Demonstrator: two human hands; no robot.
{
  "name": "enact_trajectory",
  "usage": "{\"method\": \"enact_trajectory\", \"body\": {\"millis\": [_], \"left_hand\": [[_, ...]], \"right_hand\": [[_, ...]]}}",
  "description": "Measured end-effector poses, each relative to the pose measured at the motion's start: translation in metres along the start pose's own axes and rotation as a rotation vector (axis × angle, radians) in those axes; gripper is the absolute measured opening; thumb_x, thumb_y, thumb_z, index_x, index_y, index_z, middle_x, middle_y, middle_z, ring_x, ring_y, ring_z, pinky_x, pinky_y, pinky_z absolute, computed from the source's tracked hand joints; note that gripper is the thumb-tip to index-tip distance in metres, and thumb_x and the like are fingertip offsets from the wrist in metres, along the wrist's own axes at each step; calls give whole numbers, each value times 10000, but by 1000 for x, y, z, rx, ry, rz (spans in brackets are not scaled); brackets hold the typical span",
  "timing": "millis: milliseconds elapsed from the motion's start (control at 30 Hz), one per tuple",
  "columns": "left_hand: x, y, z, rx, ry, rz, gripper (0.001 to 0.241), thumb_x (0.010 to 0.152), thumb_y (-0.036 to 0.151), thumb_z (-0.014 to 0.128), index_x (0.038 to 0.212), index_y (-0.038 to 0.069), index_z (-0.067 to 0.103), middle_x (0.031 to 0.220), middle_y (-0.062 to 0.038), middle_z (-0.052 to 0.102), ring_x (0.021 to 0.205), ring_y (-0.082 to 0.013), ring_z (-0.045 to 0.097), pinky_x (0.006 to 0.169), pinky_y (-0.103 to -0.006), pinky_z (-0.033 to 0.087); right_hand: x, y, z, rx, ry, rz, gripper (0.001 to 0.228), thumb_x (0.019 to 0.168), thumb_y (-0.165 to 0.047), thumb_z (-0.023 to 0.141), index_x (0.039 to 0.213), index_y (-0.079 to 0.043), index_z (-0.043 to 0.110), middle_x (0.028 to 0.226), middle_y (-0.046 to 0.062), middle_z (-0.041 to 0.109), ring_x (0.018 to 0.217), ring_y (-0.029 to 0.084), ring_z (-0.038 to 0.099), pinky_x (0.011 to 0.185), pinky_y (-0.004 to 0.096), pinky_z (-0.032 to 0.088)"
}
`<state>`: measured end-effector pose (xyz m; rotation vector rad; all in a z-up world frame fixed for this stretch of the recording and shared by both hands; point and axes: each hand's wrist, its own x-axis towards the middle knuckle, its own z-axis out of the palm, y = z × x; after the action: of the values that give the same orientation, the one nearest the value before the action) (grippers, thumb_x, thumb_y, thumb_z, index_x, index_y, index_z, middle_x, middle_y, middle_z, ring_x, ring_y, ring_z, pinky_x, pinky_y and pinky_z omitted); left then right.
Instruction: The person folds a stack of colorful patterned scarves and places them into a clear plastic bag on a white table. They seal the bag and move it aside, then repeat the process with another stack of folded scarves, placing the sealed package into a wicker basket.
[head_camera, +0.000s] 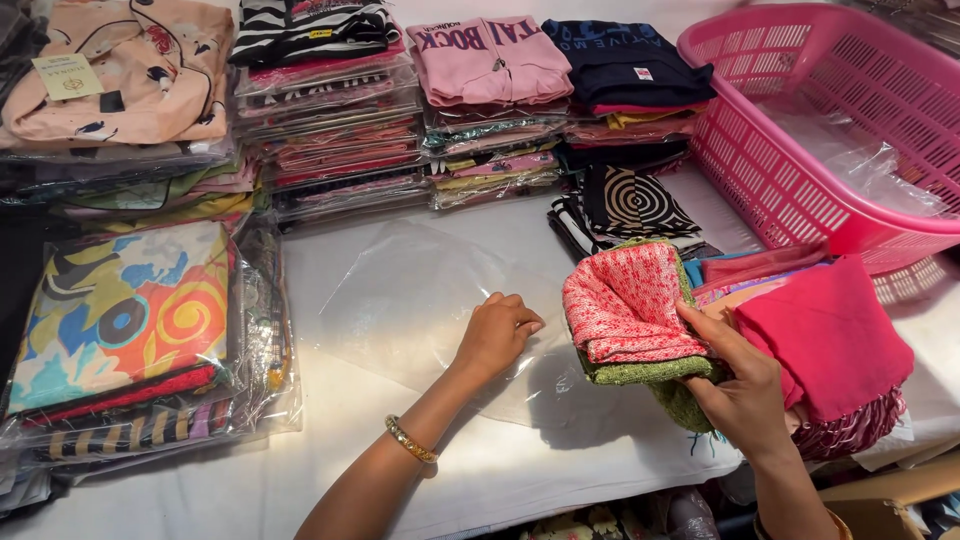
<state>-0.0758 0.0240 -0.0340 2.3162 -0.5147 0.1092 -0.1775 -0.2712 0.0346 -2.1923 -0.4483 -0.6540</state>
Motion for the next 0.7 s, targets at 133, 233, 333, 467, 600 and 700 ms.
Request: {"method": "enact_trajectory", "body": {"millis": [133,233,333,467,600,700], "left_hand": [[0,-17,23,-55,-34,16,151,897,139,701,1002,142,809,888,-25,700,945,-233,619,884,-365,499],[-6,1,14,-103,-41,-2,249,889,94,682,1124,148,744,868,-39,726,953,-234,649,878,-378,504],[-15,22,0,-75,-73,-23,236,854,166,753,1079,111,706,853,-95,693,946,-276,641,858,-396,505],[-26,10,10,-39,20,106,483,649,147,836,1061,-18,645,972,-192,658,933,-395,599,788,-450,492],[-13,-53,54,-57,35,-38,117,899,109,692,944,0,692,975,-188,703,960,-373,664,837,-423,547],[-9,-24,19,-237,-54,-250,153,869,121,668,987,114,765,964,-128,732,896,-293,716,825,-382,553]], "right_hand": [[5,-13,-3,45,1,-13,721,678,58,691,1388,-41,611,1337,133,692,1227,238,675,1046,309,497],[7,-18,-2,104,12,36,705,706,61,676,1400,-49,617,1298,136,709,1158,223,695,1002,294,518],[11,-20,6,84,-26,-10,701,703,59,678,1392,-53,613,1292,146,708,1152,229,699,995,300,522],[2,-5,29,-1,-189,-62,746,645,33,722,1374,-93,621,1315,146,699,1193,259,695,1016,346,529],[-13,4,43,-126,-352,-57,804,605,-26,792,1376,-184,623,1273,121,706,1170,300,681,984,393,536],[-16,7,45,-223,-400,-91,821,600,-75,823,1377,-242,617,1232,114,703,1106,313,679,927,409,545]]}}
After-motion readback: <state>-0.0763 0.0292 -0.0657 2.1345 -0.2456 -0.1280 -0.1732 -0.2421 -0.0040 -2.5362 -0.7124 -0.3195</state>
